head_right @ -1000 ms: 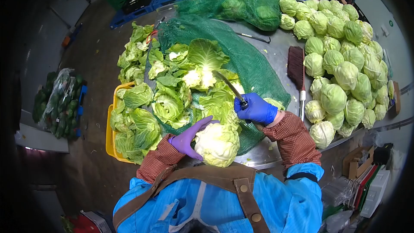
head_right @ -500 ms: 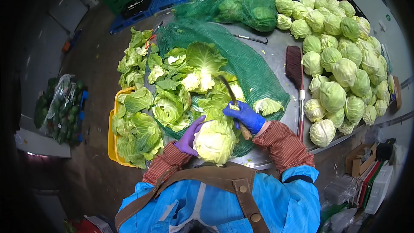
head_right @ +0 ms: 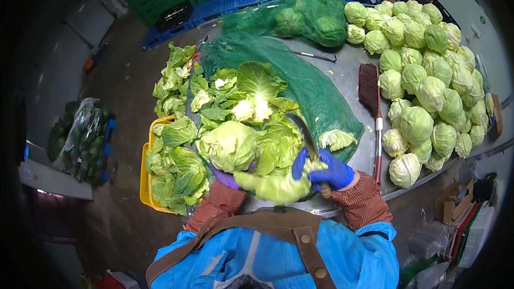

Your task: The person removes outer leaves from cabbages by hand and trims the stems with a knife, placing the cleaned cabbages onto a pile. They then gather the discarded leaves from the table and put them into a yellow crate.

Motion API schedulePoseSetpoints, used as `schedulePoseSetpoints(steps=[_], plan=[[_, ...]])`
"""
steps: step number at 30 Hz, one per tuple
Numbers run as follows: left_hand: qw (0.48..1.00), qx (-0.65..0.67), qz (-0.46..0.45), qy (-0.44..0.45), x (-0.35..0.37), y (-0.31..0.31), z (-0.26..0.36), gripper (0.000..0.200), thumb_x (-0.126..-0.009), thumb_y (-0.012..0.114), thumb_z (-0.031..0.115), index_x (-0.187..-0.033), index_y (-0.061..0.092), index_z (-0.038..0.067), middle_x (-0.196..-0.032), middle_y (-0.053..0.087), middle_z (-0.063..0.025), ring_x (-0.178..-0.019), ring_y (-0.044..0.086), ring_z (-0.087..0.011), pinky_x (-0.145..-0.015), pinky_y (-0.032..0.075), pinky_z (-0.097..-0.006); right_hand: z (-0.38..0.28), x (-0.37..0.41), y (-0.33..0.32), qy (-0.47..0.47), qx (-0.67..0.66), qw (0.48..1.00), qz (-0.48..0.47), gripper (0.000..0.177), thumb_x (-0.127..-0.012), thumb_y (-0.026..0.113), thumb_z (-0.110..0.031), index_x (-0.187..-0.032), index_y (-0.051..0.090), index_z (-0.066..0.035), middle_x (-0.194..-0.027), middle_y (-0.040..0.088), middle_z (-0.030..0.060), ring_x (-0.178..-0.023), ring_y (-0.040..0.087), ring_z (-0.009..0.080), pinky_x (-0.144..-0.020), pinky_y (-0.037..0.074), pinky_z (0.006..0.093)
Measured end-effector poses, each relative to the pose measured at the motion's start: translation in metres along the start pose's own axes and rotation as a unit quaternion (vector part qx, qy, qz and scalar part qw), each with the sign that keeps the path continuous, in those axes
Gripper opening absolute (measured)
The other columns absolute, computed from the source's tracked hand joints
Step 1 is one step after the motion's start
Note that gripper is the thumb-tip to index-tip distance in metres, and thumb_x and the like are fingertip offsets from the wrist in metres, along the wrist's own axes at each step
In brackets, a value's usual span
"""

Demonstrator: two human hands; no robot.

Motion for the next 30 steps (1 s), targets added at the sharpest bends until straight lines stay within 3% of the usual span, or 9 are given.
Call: schedulePoseSetpoints(steps=[5,7,9,14,17,20,24,25,30], plan=[[0.998,-0.043,0.022,0.051,-0.009,-0.016,0.020,0.074,-0.079,0.056,0.041,-0.142,0.027,0.018,-0.147,0.025,-0.0132,-0.134,0.025,-0.0367,-0.106,0.022,-0.0595,0.002,0.006,-0.005,0.030,0.056,0.989,-0.131,0.035,-0.074,0.073,-0.019,-0.098,0.055,-0.002,-0.094,0.060,0.0084,-0.089,0.056,0.0171,-0.079,0.044,0.0286],[0.985,-0.149,0.037,0.076,-0.008,-0.024,0.026,0.070,-0.081,0.057,0.037,-0.140,0.030,0.014,-0.145,0.030,-0.0137,-0.132,0.029,-0.0356,-0.107,0.025,-0.0561,0.017,0.002,-0.053,0.088,0.288,0.952,0.054,0.050,-0.071,0.078,-0.016,-0.112,0.053,-0.001,-0.101,0.060,0.0085,-0.094,0.058,0.0197,-0.086,0.045,0.0297],[0.988,-0.131,0.042,0.075,-0.008,-0.012,0.018,0.064,-0.083,0.054,0.022,-0.139,0.029,0.006,-0.143,0.032,-0.0160,-0.132,0.030,-0.0347,-0.110,0.022,-0.0526,-0.006,-0.011,-0.044,-0.060,0.485,0.861,0.139,0.068,-0.069,0.079,-0.018,-0.128,0.046,-0.006,-0.101,0.060,0.0089,-0.092,0.058,0.0172,-0.083,0.044,0.0292],[0.949,-0.301,0.043,0.081,-0.013,0.031,-0.009,0.091,-0.067,0.076,0.019,-0.139,0.022,0.005,-0.136,0.038,-0.0186,-0.122,0.043,-0.0353,-0.097,0.044,-0.0488,0.042,-0.049,-0.023,0.033,0.258,0.942,0.211,0.075,-0.070,0.077,-0.008,-0.135,0.040,-0.009,-0.113,0.053,0.0049,-0.083,0.055,0.0073,-0.067,0.046,0.0199],[0.915,-0.380,0.056,0.121,-0.019,0.043,-0.004,0.096,-0.064,0.080,0.022,-0.138,0.021,0.004,-0.133,0.040,-0.0180,-0.121,0.044,-0.0338,-0.097,0.044,-0.0484,0.016,-0.052,-0.014,-0.139,0.155,0.952,0.224,0.060,-0.075,0.073,-0.013,-0.128,0.047,-0.007,-0.103,0.060,0.0030,-0.080,0.056,0.0075,-0.070,0.047,0.0228],[0.913,-0.377,0.026,0.151,-0.017,0.050,-0.002,0.086,-0.070,0.073,0.016,-0.138,0.022,0.005,-0.133,0.041,-0.0175,-0.121,0.045,-0.0326,-0.097,0.044,-0.0477,0.014,-0.034,-0.002,0.047,0.077,0.984,0.156,0.028,-0.079,0.059,-0.004,-0.107,0.059,-0.005,-0.096,0.063,0.0028,-0.064,0.054,0.0051,-0.059,0.046,0.0207],[0.912,-0.370,0.125,0.122,-0.019,0.015,0.009,0.074,-0.078,0.064,0.019,-0.138,0.024,0.004,-0.135,0.040,-0.0175,-0.122,0.044,-0.0334,-0.099,0.042,-0.0471,0.021,-0.029,0.035,-0.008,0.245,0.951,-0.190,0.037,-0.071,0.077,-0.012,-0.103,0.064,0.000,-0.092,0.066,0.0042,-0.082,0.061,0.0131,-0.078,0.046,0.0244],[0.913,-0.371,0.122,0.121,-0.018,0.020,0.007,0.074,-0.078,0.064,0.019,-0.138,0.024,0.004,-0.135,0.040,-0.0175,-0.122,0.044,-0.0334,-0.099,0.042,-0.0471,0.036,-0.032,0.019,0.093,0.238,0.961,-0.108,0.041,-0.070,0.079,-0.017,-0.104,0.063,-0.001,-0.086,0.065,0.0045,-0.076,0.059,0.0133,-0.073,0.046,0.0246],[0.916,-0.375,0.087,0.115,-0.014,0.045,-0.015,0.072,-0.078,0.062,0.020,-0.137,0.024,0.005,-0.134,0.040,-0.0182,-0.122,0.044,-0.0345,-0.100,0.041,-0.0450,0.011,-0.050,-0.014,-0.102,0.413,0.868,0.255,0.053,-0.064,0.082,-0.025,-0.106,0.056,-0.006,-0.076,0.057,0.0037,-0.069,0.054,0.0108,-0.063,0.044,0.0248]])
Point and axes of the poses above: each hand's wrist, its own x-axis away from the middle knuckle, its own y-axis out of the palm, z = x × y, the point moved 9 cm from there along -x, towards the middle knuckle
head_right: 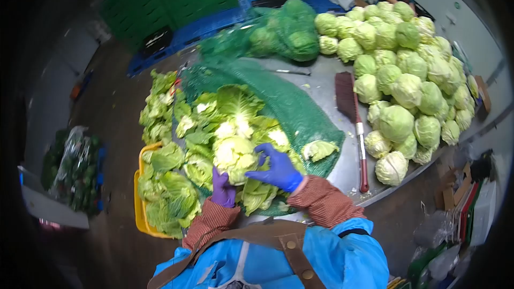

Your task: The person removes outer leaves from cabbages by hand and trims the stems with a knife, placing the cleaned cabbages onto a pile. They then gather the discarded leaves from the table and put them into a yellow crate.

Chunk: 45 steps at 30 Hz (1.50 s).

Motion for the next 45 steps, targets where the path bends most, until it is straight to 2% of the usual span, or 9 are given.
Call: schedulePoseSetpoints(steps=[4,13,19,27,31,35,37,39,45], plan=[[0.987,-0.070,0.019,0.144,-0.007,-0.006,0.010,0.100,-0.059,0.077,0.014,-0.139,0.017,0.006,-0.130,0.039,-0.0179,-0.118,0.045,-0.0323,-0.099,0.041,-0.0428,0.018,0.000,0.000,0.052,-0.152,0.982,0.104,0.042,-0.069,0.079,-0.025,-0.094,0.052,-0.005,-0.069,0.049,0.0012,-0.063,0.047,0.0089,-0.060,0.044,0.0252],[0.989,-0.083,0.010,0.123,-0.013,-0.004,0.012,0.075,-0.076,0.065,0.015,-0.138,0.024,0.005,-0.137,0.038,-0.0142,-0.123,0.042,-0.0320,-0.102,0.038,-0.0473,0.002,0.037,0.017,0.029,-0.268,0.894,-0.358,0.034,-0.076,0.070,-0.014,-0.107,0.057,-0.006,-0.088,0.055,-0.0002,-0.084,0.050,0.0068,-0.074,0.043,0.0252],[0.981,0.095,-0.079,-0.150,-0.012,0.021,-0.028,0.067,-0.086,0.055,0.035,-0.140,0.026,0.007,-0.141,0.034,-0.0164,-0.128,0.037,-0.0341,-0.104,0.033,-0.0550,0.013,0.003,-0.052,-0.054,-0.058,0.996,-0.031,0.080,-0.069,0.078,-0.013,-0.138,0.038,-0.008,-0.135,0.046,0.0052,-0.112,0.050,0.0134,-0.087,0.045,0.0269],[0.926,0.061,-0.309,-0.207,-0.005,0.131,-0.010,0.088,-0.081,0.058,0.050,-0.144,0.010,0.013,-0.142,0.030,-0.0171,-0.127,0.037,-0.0343,-0.102,0.032,-0.0600,0.097,0.014,-0.077,0.115,-0.635,0.762,0.044,0.070,-0.081,0.065,-0.033,-0.136,0.033,-0.003,-0.133,0.046,0.0124,-0.123,0.043,0.0260,-0.107,0.032,0.0379],[0.934,-0.137,-0.297,-0.144,-0.013,0.158,-0.018,0.092,-0.079,0.061,0.049,-0.146,0.006,0.016,-0.146,0.020,-0.0134,-0.136,0.020,-0.0290,-0.102,0.033,-0.0583,0.086,-0.007,-0.203,-0.054,-0.537,0.814,0.214,0.057,-0.092,0.046,-0.040,-0.136,0.035,-0.006,-0.135,0.041,0.0111,-0.123,0.041,0.0270,-0.106,0.032,0.0374],[0.923,-0.116,-0.283,-0.235,-0.012,0.120,-0.046,0.088,-0.080,0.060,0.050,-0.145,0.014,0.013,-0.147,0.018,-0.0143,-0.137,0.019,-0.0288,-0.104,0.028,-0.0570,0.091,-0.022,-0.363,-0.112,-0.553,0.732,0.381,0.065,-0.087,0.048,-0.055,-0.132,0.040,-0.009,-0.128,0.046,0.0138,-0.118,0.045,0.0255,-0.100,0.038,0.0386],[0.920,-0.102,-0.269,-0.265,-0.009,0.107,-0.051,0.083,-0.080,0.059,0.050,-0.144,0.020,0.012,-0.146,0.022,-0.0150,-0.135,0.023,-0.0289,-0.106,0.025,-0.0558,0.119,-0.048,-0.438,-0.199,-0.595,0.777,-0.059,0.071,-0.081,0.055,-0.058,-0.131,0.041,-0.009,-0.126,0.047,0.0130,-0.110,0.049,0.0220,-0.088,0.047,0.0392],[0.928,-0.099,-0.246,-0.263,-0.002,0.118,-0.044,0.078,-0.083,0.056,0.048,-0.143,0.023,0.012,-0.145,0.026,-0.0158,-0.133,0.028,-0.0292,-0.106,0.025,-0.0554,0.142,-0.040,-0.518,-0.032,-0.433,0.770,0.468,0.073,-0.077,0.061,-0.057,-0.130,0.042,-0.010,-0.125,0.048,0.0113,-0.099,0.052,0.0212,-0.077,0.050,0.0405],[0.943,-0.048,-0.191,-0.267,-0.022,0.073,-0.076,0.082,-0.080,0.059,0.047,-0.142,0.024,0.007,-0.143,0.031,-0.0159,-0.129,0.035,-0.0292,-0.105,0.031,-0.0471,0.148,-0.065,-0.620,-0.118,-0.443,0.648,0.608,0.079,-0.074,0.070,-0.048,-0.134,0.037,-0.010,-0.130,0.041,0.0125,-0.102,0.049,0.0299,-0.079,0.050,0.0427]])
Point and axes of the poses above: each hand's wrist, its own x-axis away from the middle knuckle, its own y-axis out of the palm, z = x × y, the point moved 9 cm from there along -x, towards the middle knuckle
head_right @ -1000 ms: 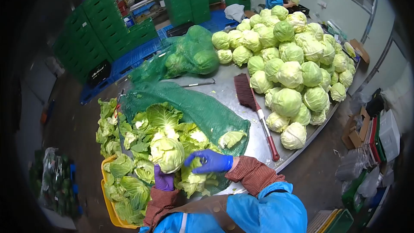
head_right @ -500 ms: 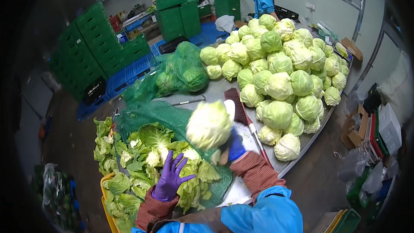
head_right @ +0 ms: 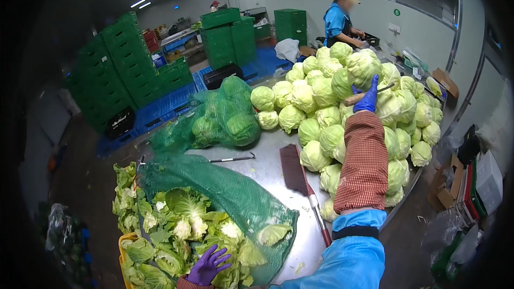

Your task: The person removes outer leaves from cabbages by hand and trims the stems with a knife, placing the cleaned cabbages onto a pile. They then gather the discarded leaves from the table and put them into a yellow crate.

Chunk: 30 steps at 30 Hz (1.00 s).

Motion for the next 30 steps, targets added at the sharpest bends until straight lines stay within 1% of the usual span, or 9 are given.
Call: schedulePoseSetpoints(steps=[6,9,10,15,18,20,22,24,30], plan=[[0.998,-0.025,0.023,-0.053,-0.012,-0.006,-0.007,0.085,-0.077,0.062,0.044,-0.143,0.022,0.009,-0.145,0.027,-0.0162,-0.132,0.032,-0.0290,-0.106,0.029,-0.0451,-0.025,-0.024,0.010,-0.105,0.095,0.984,-0.108,0.059,-0.084,0.062,-0.033,-0.134,0.041,-0.010,-0.125,0.049,0.0069,-0.093,0.052,0.0178,-0.076,0.050,0.0378],[0.998,-0.013,-0.030,-0.057,-0.018,0.008,-0.011,0.086,-0.076,0.064,0.042,-0.143,0.022,0.008,-0.145,0.028,-0.0159,-0.131,0.033,-0.0286,-0.107,0.029,-0.0454,-0.024,0.013,0.029,-0.048,0.202,0.966,-0.154,0.051,-0.093,0.042,-0.032,-0.139,0.035,-0.011,-0.140,0.040,0.0067,-0.122,0.043,0.0146,-0.091,0.041,0.0396],[0.998,-0.010,-0.033,-0.058,-0.019,0.021,-0.007,0.086,-0.076,0.064,0.042,-0.143,0.022,0.008,-0.145,0.028,-0.0159,-0.131,0.033,-0.0286,-0.107,0.029,-0.0454,-0.022,0.008,0.024,-0.067,0.182,0.966,-0.173,0.047,-0.090,0.048,-0.030,-0.133,0.044,-0.012,-0.127,0.051,0.0058,-0.093,0.054,0.0140,-0.082,0.046,0.0371],[0.979,-0.197,-0.057,-0.020,-0.019,0.035,-0.007,0.082,-0.078,0.069,0.033,-0.141,0.025,0.005,-0.145,0.027,-0.0184,-0.133,0.030,-0.0304,-0.109,0.025,-0.0453,0.003,0.093,0.058,0.024,0.268,0.924,-0.272,0.045,-0.090,0.048,-0.033,-0.128,0.050,-0.010,-0.109,0.063,0.0062,-0.062,0.052,0.0079,-0.073,0.046,0.0309],[0.807,-0.536,-0.163,0.187,-0.012,0.069,-0.030,0.085,-0.074,0.067,0.048,-0.140,0.030,0.009,-0.142,0.031,-0.0166,-0.134,0.024,-0.0318,-0.105,0.024,-0.0581,0.046,0.201,0.084,0.113,0.389,0.821,-0.402,0.045,-0.088,0.053,-0.033,-0.126,0.051,-0.009,-0.105,0.064,0.0062,-0.050,0.048,0.0054,-0.064,0.047,0.0262],[0.593,-0.744,-0.260,0.166,-0.006,0.086,-0.082,0.082,-0.073,0.066,0.050,-0.138,0.035,0.011,-0.140,0.035,-0.0142,-0.135,0.025,-0.0303,-0.106,0.016,-0.0608,0.095,0.284,0.072,0.220,0.415,0.746,-0.471,0.038,-0.086,0.059,-0.028,-0.116,0.059,-0.006,-0.098,0.065,0.0062,-0.051,0.048,0.0056,-0.052,0.044,0.0219],[0.510,-0.808,-0.285,0.079,-0.004,0.056,-0.139,0.083,-0.069,0.067,0.050,-0.137,0.036,0.013,-0.142,0.034,-0.0109,-0.136,0.023,-0.0281,-0.107,0.011,-0.0618,0.148,0.354,0.027,0.262,0.430,0.670,-0.546,0.040,-0.083,0.064,-0.029,-0.116,0.060,-0.007,-0.097,0.064,0.0046,-0.055,0.048,0.0062,-0.050,0.041,0.0213],[0.463,-0.847,-0.234,0.119,0.002,0.035,-0.140,0.055,-0.074,0.064,0.039,-0.121,0.053,0.014,-0.127,0.049,-0.0096,-0.128,0.037,-0.0255,-0.109,0.013,-0.0580,0.168,0.411,-0.012,0.304,0.564,0.548,-0.538,0.045,-0.081,0.067,-0.030,-0.121,0.058,-0.012,-0.096,0.062,0.0037,-0.059,0.048,0.0076,-0.050,0.040,0.0222],[0.391,-0.911,-0.119,0.052,0.050,-0.034,-0.133,0.008,-0.070,0.057,0.017,-0.072,0.064,0.015,-0.080,0.058,-0.0031,-0.089,0.057,-0.0188,-0.112,0.019,-0.0458,0.250,0.462,-0.137,0.311,0.572,0.625,-0.432,0.056,-0.077,0.072,-0.026,-0.128,0.052,-0.013,-0.112,0.061,0.0101,-0.075,0.056,0.0126,-0.060,0.047,0.0268]])
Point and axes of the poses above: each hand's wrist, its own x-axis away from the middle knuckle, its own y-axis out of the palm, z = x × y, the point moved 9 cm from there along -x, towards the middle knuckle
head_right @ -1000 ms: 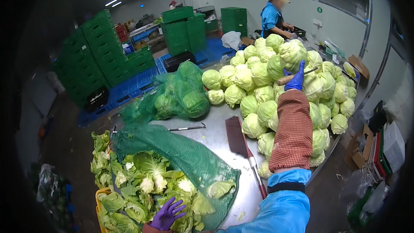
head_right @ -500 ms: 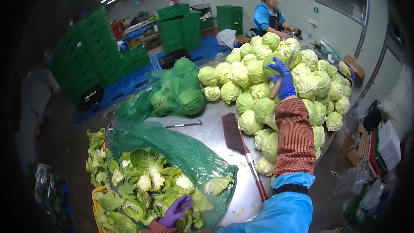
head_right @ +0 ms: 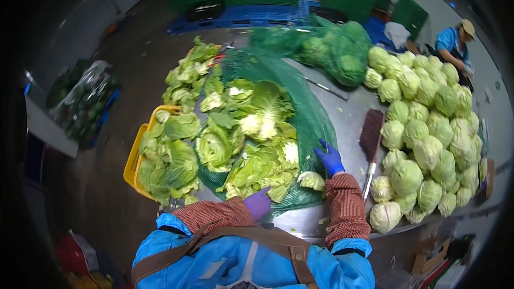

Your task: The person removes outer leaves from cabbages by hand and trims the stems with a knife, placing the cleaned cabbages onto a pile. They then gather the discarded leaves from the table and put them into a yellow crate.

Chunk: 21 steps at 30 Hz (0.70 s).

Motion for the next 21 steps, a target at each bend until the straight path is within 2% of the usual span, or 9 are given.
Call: schedulePoseSetpoints(steps=[4,6,8,10,13,14,15,18,21], plan=[[0.999,-0.012,-0.010,-0.045,0.075,0.019,-0.033,0.011,-0.070,0.056,0.013,-0.076,0.064,0.013,-0.087,0.059,-0.0031,-0.096,0.056,-0.0183,-0.113,0.018,-0.0473,0.036,-0.024,-0.018,-0.118,0.056,0.985,0.113,0.060,-0.076,0.072,-0.024,-0.130,0.050,-0.011,-0.116,0.059,0.0121,-0.086,0.058,0.0151,-0.063,0.048,0.0277],[0.997,0.014,0.038,-0.072,0.114,0.022,-0.046,0.014,-0.069,0.056,0.013,-0.082,0.063,0.013,-0.093,0.059,-0.0031,-0.103,0.054,-0.0185,-0.112,0.017,-0.0501,0.042,-0.009,-0.035,0.012,0.040,0.991,0.129,0.065,-0.076,0.073,-0.024,-0.133,0.045,-0.009,-0.124,0.054,0.0151,-0.101,0.057,0.0222,-0.078,0.048,0.0297],[0.990,0.042,0.091,-0.097,0.126,0.012,-0.046,0.019,-0.069,0.057,0.012,-0.088,0.062,0.013,-0.099,0.059,-0.0032,-0.109,0.051,-0.0188,-0.112,0.015,-0.0529,0.044,-0.001,-0.033,0.007,-0.002,0.993,0.121,0.067,-0.077,0.072,-0.024,-0.135,0.043,-0.007,-0.127,0.051,0.0156,-0.104,0.055,0.0236,-0.084,0.046,0.0305],[0.986,0.058,0.049,-0.151,0.125,0.011,-0.043,0.024,-0.077,0.053,0.015,-0.099,0.062,0.014,-0.105,0.061,-0.0004,-0.110,0.053,-0.0169,-0.111,0.016,-0.0553,0.052,0.002,-0.026,0.000,-0.041,0.994,0.106,0.069,-0.077,0.071,-0.024,-0.136,0.040,-0.006,-0.130,0.048,0.0161,-0.108,0.053,0.0250,-0.090,0.043,0.0314],[0.960,0.099,0.215,-0.146,0.114,-0.018,-0.007,0.047,-0.075,0.056,0.012,-0.122,0.052,0.014,-0.125,0.051,-0.0042,-0.126,0.042,-0.0226,-0.109,0.013,-0.0579,0.096,-0.031,-0.005,-0.046,-0.068,0.994,0.067,0.067,-0.082,0.066,-0.023,-0.138,0.035,-0.004,-0.134,0.043,0.0161,-0.112,0.049,0.0238,-0.095,0.039,0.0319],[0.884,0.262,0.371,-0.109,0.102,0.004,0.000,0.055,-0.075,0.054,0.012,-0.129,0.047,0.014,-0.135,0.044,-0.0063,-0.131,0.035,-0.0240,-0.110,0.011,-0.0579,0.105,-0.045,0.002,-0.103,-0.057,0.991,0.060,0.065,-0.084,0.064,-0.022,-0.139,0.034,-0.005,-0.134,0.043,0.0153,-0.113,0.048,0.0232,-0.095,0.040,0.0326],[0.964,0.164,0.201,-0.060,0.090,-0.036,0.023,0.058,-0.076,0.057,0.019,-0.132,0.044,0.015,-0.142,0.036,-0.0086,-0.136,0.027,-0.0240,-0.111,0.007,-0.0576,0.098,-0.057,0.015,-0.160,-0.050,0.984,0.052,0.063,-0.086,0.061,-0.021,-0.140,0.032,-0.005,-0.134,0.043,0.0144,-0.113,0.048,0.0227,-0.094,0.040,0.0334],[0.965,0.212,0.157,-0.008,0.073,-0.036,0.031,0.062,-0.072,0.062,0.032,-0.130,0.046,0.019,-0.145,0.032,-0.0105,-0.138,0.020,-0.0278,-0.110,0.005,-0.0583,0.042,-0.046,0.069,-0.096,-0.208,0.973,0.014,0.062,-0.089,0.057,-0.020,-0.142,0.028,-0.005,-0.136,0.041,0.0130,-0.117,0.045,0.0244,-0.098,0.037,0.0343],[0.979,0.168,0.037,-0.112,0.077,0.004,-0.003,0.055,-0.075,0.057,0.027,-0.128,0.047,0.016,-0.144,0.032,-0.0139,-0.138,0.022,-0.0302,-0.112,0.009,-0.0544,0.016,-0.087,0.111,-0.118,-0.194,0.973,-0.030,0.062,-0.090,0.055,-0.021,-0.143,0.025,-0.005,-0.135,0.041,0.0104,-0.116,0.045,0.0225,-0.098,0.037,0.0327]])
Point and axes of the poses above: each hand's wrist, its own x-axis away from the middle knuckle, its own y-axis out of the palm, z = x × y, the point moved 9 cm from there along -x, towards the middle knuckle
